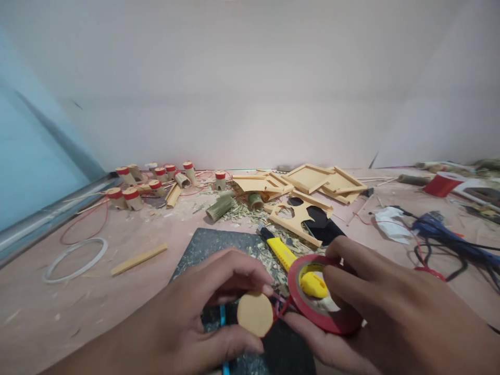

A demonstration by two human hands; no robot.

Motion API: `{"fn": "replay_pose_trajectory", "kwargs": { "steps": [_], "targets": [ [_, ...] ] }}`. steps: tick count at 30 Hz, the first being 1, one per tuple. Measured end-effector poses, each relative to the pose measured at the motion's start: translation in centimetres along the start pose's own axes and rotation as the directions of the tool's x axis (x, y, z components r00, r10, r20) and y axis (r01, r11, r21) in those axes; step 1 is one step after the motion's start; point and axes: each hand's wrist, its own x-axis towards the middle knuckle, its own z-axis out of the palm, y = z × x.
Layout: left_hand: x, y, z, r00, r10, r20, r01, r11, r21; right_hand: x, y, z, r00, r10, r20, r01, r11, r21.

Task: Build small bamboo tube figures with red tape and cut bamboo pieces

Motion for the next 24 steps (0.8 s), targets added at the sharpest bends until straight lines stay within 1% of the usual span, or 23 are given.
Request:
{"fn": "replay_pose_trajectory", "kwargs": {
  "steps": [3,7,9,13,15,19,21,24],
  "targets": [
    [0.1,0.2,0.0,1.0,-0.011,-0.01,0.01,0.998,-0.064,-0.1,0.1,-0.2,0.997,-0.009,0.073,0.005,0.999,0.052],
    [0.2,-0.1,-0.1,0.999,0.022,0.035,-0.022,1.0,-0.002,0.4,0.1,0.0,0.993,0.004,0.116,-0.013,0.997,0.078],
    [0.1,-0.5,-0.2,0.998,0.029,0.047,-0.03,0.999,0.025,0.5,0.0,0.2,0.995,-0.01,0.102,0.001,0.996,0.087],
    [-0.4,-1.1,0.1,0.999,0.022,0.043,-0.026,0.995,0.097,0.6,-0.2,0.5,0.998,0.005,0.067,-0.009,0.998,0.059],
    [-0.7,-1.2,0.4,0.998,0.053,0.018,-0.055,0.986,0.154,0.6,-0.4,0.6,0.999,0.002,0.038,-0.004,0.999,0.049],
    [-0.9,-1.4,1.3,0.981,0.18,-0.067,-0.15,0.936,0.32,0.4,-0.5,0.9,0.999,-0.03,-0.018,0.03,0.999,0.014],
    [-0.9,-1.7,1.8,0.969,0.236,-0.069,-0.19,0.896,0.401,0.2,-0.6,0.9,0.999,-0.029,-0.018,0.029,1.0,-0.012],
    [-0.8,-2.4,2.3,0.957,0.284,-0.056,-0.223,0.847,0.483,0.0,-0.6,0.9,0.999,-0.041,-0.028,0.04,0.998,-0.054]
  ]
}}
